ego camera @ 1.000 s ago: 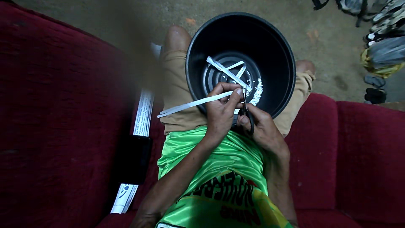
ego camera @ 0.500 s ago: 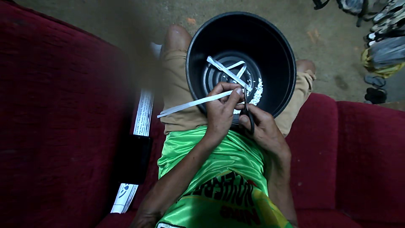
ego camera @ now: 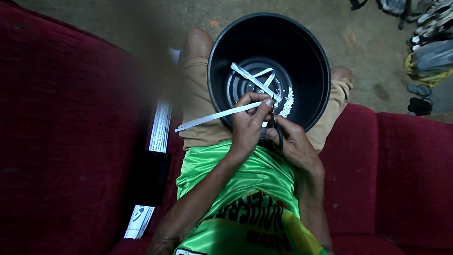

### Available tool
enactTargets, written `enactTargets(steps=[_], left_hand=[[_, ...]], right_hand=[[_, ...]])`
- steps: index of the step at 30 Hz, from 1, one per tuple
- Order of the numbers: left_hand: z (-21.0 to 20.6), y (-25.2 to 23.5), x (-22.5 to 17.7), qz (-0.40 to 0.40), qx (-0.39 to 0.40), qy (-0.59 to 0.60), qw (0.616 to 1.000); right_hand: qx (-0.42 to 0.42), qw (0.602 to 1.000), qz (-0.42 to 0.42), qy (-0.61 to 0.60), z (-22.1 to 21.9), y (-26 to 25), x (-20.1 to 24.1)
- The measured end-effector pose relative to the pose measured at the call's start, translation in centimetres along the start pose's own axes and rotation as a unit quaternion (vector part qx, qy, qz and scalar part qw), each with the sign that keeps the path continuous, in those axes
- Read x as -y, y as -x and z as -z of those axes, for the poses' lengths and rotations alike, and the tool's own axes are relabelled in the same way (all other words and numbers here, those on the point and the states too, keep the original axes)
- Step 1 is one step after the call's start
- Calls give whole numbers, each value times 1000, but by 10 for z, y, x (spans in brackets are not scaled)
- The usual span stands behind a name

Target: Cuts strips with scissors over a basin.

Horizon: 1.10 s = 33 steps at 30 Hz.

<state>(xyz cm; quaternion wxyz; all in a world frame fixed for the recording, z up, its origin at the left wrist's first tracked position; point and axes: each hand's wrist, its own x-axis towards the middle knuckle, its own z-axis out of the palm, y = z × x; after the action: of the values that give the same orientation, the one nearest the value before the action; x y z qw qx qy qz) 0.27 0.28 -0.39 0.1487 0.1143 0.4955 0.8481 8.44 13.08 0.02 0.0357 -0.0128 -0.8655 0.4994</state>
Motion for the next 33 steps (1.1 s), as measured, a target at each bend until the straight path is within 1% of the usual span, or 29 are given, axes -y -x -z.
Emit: enactTargets(steps=[3,6,9,12,15,22,24,29,33], left_hand=[[0,-7,5,-14,-11,22,1000],[0,-7,6,-15,-7,13,1000],[2,0,-4,16,-6,-29,999],[1,-9,1,8,-32,3,999],[-1,-10,1,14,-43,10,999],[1,-9,2,8,-29,17,999],[2,-9,4,4,-29,22,999],[1,-8,3,-7,-38,34,999],[0,-1,-1,4,-19,19,1000]], right_hand=[[-3,1000,5,-2,-1,-2,0],[-7,1000,-3,-6,0,-1,-1],[-10,1000,-12,-2,0,1,1],[-16,1000,-5,3,0,-1,-1],[-15,1000,-1,-5,0,-2,-3],[-38,999,4,-14,-4,-1,-2],[-28,999,-7,-34,-2,1,-1],[15,999,-20,-30,2,4,-1],[10,1000,-10,-14,2,3,0]])
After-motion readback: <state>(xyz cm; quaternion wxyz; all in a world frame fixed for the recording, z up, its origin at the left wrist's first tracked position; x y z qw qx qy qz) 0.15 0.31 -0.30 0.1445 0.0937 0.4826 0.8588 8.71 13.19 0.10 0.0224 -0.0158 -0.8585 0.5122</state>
